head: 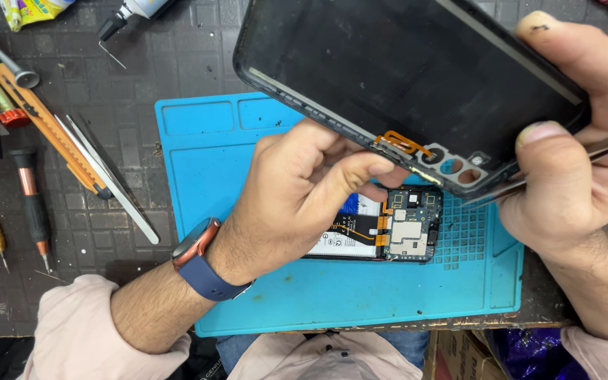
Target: The person reassembles a disassembled smartphone on a blue repair mat. They use tweezers and a metal pry bar to reconnect a flex cable and seat the camera module, then align the back cover and press it onto the phone body, pressing along the edges by hand.
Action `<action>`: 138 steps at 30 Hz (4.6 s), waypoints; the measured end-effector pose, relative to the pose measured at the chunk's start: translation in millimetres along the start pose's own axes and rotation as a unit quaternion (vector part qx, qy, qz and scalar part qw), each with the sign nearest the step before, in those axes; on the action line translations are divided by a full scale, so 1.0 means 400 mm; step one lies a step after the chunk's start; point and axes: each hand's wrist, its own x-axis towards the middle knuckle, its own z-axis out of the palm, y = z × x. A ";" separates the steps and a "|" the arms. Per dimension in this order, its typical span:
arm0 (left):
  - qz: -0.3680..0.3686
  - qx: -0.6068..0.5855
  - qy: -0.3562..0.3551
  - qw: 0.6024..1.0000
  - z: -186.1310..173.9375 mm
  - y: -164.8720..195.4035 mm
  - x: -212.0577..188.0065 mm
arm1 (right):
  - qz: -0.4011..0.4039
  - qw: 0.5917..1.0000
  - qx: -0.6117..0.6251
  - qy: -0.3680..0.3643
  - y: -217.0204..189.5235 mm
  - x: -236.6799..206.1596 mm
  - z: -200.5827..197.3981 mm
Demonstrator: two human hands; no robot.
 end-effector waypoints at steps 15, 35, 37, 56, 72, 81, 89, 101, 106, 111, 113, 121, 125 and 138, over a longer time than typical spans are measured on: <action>0.086 0.112 0.124 0.982 -0.067 0.050 0.029 | 0.004 0.984 -0.101 -0.146 -0.030 0.054 -0.042; 0.106 0.311 0.169 0.929 -0.046 0.068 0.036 | 0.377 0.915 0.136 -0.054 -0.065 0.084 -0.003; 0.108 0.315 0.171 0.927 -0.048 0.066 0.036 | 0.345 0.926 0.146 -0.044 -0.063 0.064 -0.005; 0.123 0.338 0.198 0.912 -0.045 0.038 0.029 | 0.073 0.993 -0.036 -0.085 0.008 -0.009 0.007; 0.136 0.329 0.193 0.915 -0.031 0.063 0.030 | 0.053 0.993 -0.045 -0.094 0.020 -0.013 0.009; 0.144 0.329 0.194 0.913 -0.028 0.065 0.030 | 0.050 0.992 -0.038 -0.106 0.010 -0.007 0.016; 0.143 0.329 0.190 0.914 -0.030 0.064 0.032 | 0.044 0.992 -0.040 -0.108 0.020 -0.007 0.017; 0.141 0.327 0.193 0.914 -0.037 0.054 0.033 | 0.072 0.992 -0.034 -0.102 0.008 0.003 0.017; 0.138 0.325 0.192 0.916 -0.041 0.050 0.035 | 0.081 0.991 -0.022 -0.101 0.016 0.003 0.013; 0.129 0.322 0.187 0.919 -0.044 0.047 0.034 | 0.091 0.991 -0.036 -0.095 0.019 0.006 0.007; 0.130 0.320 0.187 0.920 -0.044 0.047 0.034 | 0.089 0.991 -0.029 -0.097 0.020 0.007 0.007; 0.134 0.322 0.187 0.918 -0.044 0.046 0.034 | 0.077 0.991 -0.016 -0.108 0.024 0.008 0.005; 0.135 0.328 0.190 0.916 -0.044 0.047 0.034 | 0.095 0.991 0.000 -0.097 0.021 0.003 0.006; 0.137 0.325 0.192 0.916 -0.043 0.047 0.035 | 0.097 0.990 0.010 -0.104 0.017 0.005 -0.002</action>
